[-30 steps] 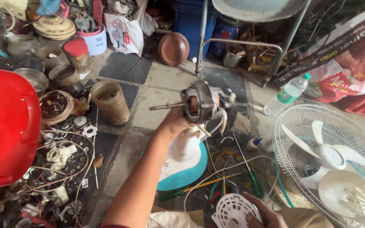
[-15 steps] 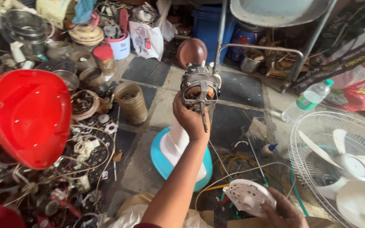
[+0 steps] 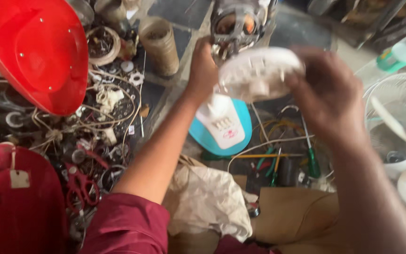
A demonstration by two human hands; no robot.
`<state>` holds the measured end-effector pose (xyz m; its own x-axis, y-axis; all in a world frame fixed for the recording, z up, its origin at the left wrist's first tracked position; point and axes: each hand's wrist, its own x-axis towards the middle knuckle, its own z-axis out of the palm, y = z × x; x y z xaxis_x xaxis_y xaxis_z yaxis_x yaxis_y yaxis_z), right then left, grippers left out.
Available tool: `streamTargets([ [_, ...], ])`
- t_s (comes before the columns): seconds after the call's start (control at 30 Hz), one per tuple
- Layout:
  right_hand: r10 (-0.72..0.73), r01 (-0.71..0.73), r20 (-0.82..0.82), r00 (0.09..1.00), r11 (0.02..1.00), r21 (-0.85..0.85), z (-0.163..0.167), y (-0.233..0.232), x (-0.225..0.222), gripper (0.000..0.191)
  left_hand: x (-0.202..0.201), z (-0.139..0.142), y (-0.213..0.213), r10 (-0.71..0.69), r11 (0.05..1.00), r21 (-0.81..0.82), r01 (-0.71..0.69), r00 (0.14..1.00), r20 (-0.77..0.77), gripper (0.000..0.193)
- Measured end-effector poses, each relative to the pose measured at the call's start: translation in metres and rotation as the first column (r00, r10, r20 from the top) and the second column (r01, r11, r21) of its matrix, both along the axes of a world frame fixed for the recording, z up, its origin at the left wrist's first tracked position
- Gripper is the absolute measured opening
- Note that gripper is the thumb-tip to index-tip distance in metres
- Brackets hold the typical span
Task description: The person sits on the floor repairing a table fan. They handle the motor and its wiring at the fan base, wipe parts with a cloth, fit the white front grille over the motor, and use a screwdriver to tighten the grille onto the fan.
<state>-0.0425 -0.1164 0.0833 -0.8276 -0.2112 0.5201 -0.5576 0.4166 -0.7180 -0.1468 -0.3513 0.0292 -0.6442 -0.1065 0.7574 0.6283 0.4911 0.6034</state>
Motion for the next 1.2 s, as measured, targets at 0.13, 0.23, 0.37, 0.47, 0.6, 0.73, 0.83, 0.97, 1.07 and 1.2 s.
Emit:
streamTargets([
  [0.13, 0.200, -0.196, 0.026, 0.979, 0.974, -0.117, 0.014, -0.041, -0.023, 0.029, 0.018, -0.007, -0.041, -0.170, 0.984, -0.035, 0.177, 0.974, 0.146, 0.042],
  [0.23, 0.152, -0.152, -0.001, 0.988, 0.988, -0.033, 0.014, -0.055, -0.044, 0.025, 0.034, -0.031, -0.061, -0.267, 0.960, 0.161, 0.230, 0.926, 0.267, 0.035],
  [0.37, 0.078, -0.076, -0.076, 0.994, 0.997, 0.029, -0.004, -0.054, -0.072, 0.017, 0.060, -0.091, -0.071, -0.206, 0.885, 0.466, 0.023, 0.915, 0.346, 0.024],
  [0.47, 0.051, -0.028, -0.207, 0.977, 0.993, 0.116, -0.021, -0.049, -0.084, 0.013, 0.088, -0.136, -0.061, -0.001, 0.902, 0.389, -0.188, 0.899, 0.437, 0.013],
  [0.6, 0.002, 0.020, -0.216, 0.976, 0.995, 0.102, -0.037, -0.047, -0.083, 0.022, 0.126, -0.168, -0.028, -0.012, 0.934, 0.294, -0.205, 0.803, 0.596, 0.012],
  [0.73, 0.045, -0.046, -0.117, 0.992, 0.999, -0.004, -0.057, -0.044, -0.077, 0.039, 0.173, -0.145, -0.025, -0.011, 1.000, -0.014, 0.019, 0.912, 0.411, 0.024],
  [0.83, -0.143, 0.143, 0.111, 0.983, 0.990, 0.010, -0.072, -0.036, -0.073, 0.037, 0.223, -0.115, -0.051, 0.229, 0.945, -0.305, -0.114, 0.898, 0.374, 0.047],
  [0.97, -0.075, 0.088, 0.108, 0.991, 0.989, -0.116, -0.089, -0.044, -0.023, 0.041, 0.285, -0.091, -0.111, 0.568, 0.803, -0.526, -0.280, 0.625, 0.535, 0.078],
  [1.07, -0.032, -0.002, 0.168, 0.985, 0.980, 0.199, -0.107, -0.082, 0.056, 0.043, 0.318, -0.079, -0.143, 0.266, 0.866, -0.268, 0.422, 0.065, 0.962, 0.046],
  [1.2, 0.384, -0.774, 0.828, 0.408, 0.627, 0.091, -0.116, -0.138, 0.123, 0.054, 0.342, -0.062, -0.132, -0.294, 0.691, 0.229, 0.685, -0.023, 0.956, 0.039],
])
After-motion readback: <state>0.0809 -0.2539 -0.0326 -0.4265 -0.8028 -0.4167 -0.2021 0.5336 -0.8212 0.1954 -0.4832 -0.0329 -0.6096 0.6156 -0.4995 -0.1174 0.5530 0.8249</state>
